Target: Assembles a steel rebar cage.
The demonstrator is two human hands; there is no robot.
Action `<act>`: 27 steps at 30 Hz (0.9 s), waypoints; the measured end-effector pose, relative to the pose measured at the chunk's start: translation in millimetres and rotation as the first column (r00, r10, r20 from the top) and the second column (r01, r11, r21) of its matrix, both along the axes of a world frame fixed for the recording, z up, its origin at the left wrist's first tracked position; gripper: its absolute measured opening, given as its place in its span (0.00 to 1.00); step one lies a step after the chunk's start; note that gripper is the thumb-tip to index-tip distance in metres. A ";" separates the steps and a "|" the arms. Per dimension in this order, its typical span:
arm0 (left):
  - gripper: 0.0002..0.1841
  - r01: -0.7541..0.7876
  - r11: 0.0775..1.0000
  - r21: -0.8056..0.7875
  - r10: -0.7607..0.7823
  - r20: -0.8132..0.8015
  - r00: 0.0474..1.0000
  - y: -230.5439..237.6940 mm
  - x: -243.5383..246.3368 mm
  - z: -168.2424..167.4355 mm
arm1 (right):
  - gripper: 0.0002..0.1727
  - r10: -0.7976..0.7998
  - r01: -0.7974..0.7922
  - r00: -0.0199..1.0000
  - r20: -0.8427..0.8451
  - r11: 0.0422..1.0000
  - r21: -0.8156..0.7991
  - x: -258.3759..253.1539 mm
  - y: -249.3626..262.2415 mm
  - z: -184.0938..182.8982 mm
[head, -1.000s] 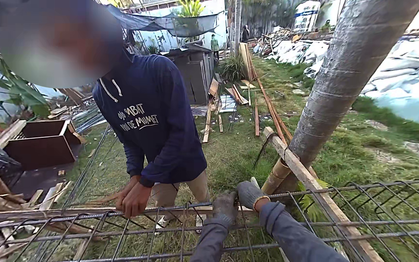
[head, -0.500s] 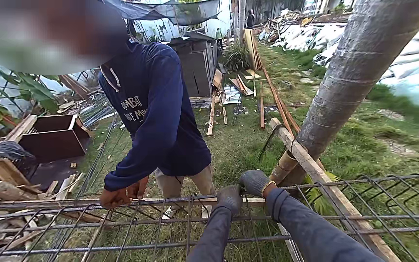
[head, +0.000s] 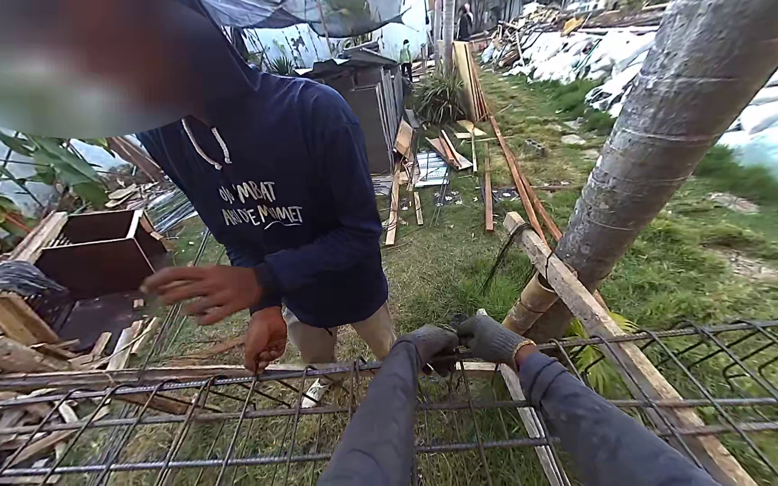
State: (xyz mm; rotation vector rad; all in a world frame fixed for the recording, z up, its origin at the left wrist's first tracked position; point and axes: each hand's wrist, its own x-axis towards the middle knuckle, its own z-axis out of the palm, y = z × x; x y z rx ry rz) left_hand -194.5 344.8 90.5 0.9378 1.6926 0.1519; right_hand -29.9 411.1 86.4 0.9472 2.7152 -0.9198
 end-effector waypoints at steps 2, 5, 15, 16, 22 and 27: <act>0.22 0.003 1.000 -0.011 -0.004 -0.022 1.000 1.2 2.0 -1.6 | 0.14 0.003 -0.004 1.000 -0.012 0.999 -0.035 4.4 1.4 -6.8; 0.19 0.008 1.000 -0.011 -0.008 -0.014 1.000 -3.1 4.5 8.7 | 0.14 0.028 -0.030 0.999 -0.023 0.996 -0.088 6.2 5.5 -9.2; 0.15 -0.011 1.000 0.024 0.010 0.042 0.999 -6.6 0.7 8.2 | 0.14 0.060 -0.069 0.997 -0.048 0.973 -0.222 9.7 18.9 -11.2; 0.15 -0.008 1.000 0.022 0.007 0.031 1.000 -6.8 0.5 8.2 | 0.14 0.037 -0.053 0.997 -0.073 0.971 -0.234 10.4 17.0 -13.4; 0.14 -0.032 0.998 0.046 0.035 -0.068 0.997 -9.0 2.2 13.4 | 0.14 0.022 -0.041 0.997 -0.076 0.963 -0.265 9.9 14.6 -14.2; 0.20 0.014 0.994 0.112 -0.010 -0.040 0.999 -6.8 7.5 -1.6 | 0.12 -0.013 0.007 1.000 -0.024 0.966 -0.258 12.9 21.2 -30.1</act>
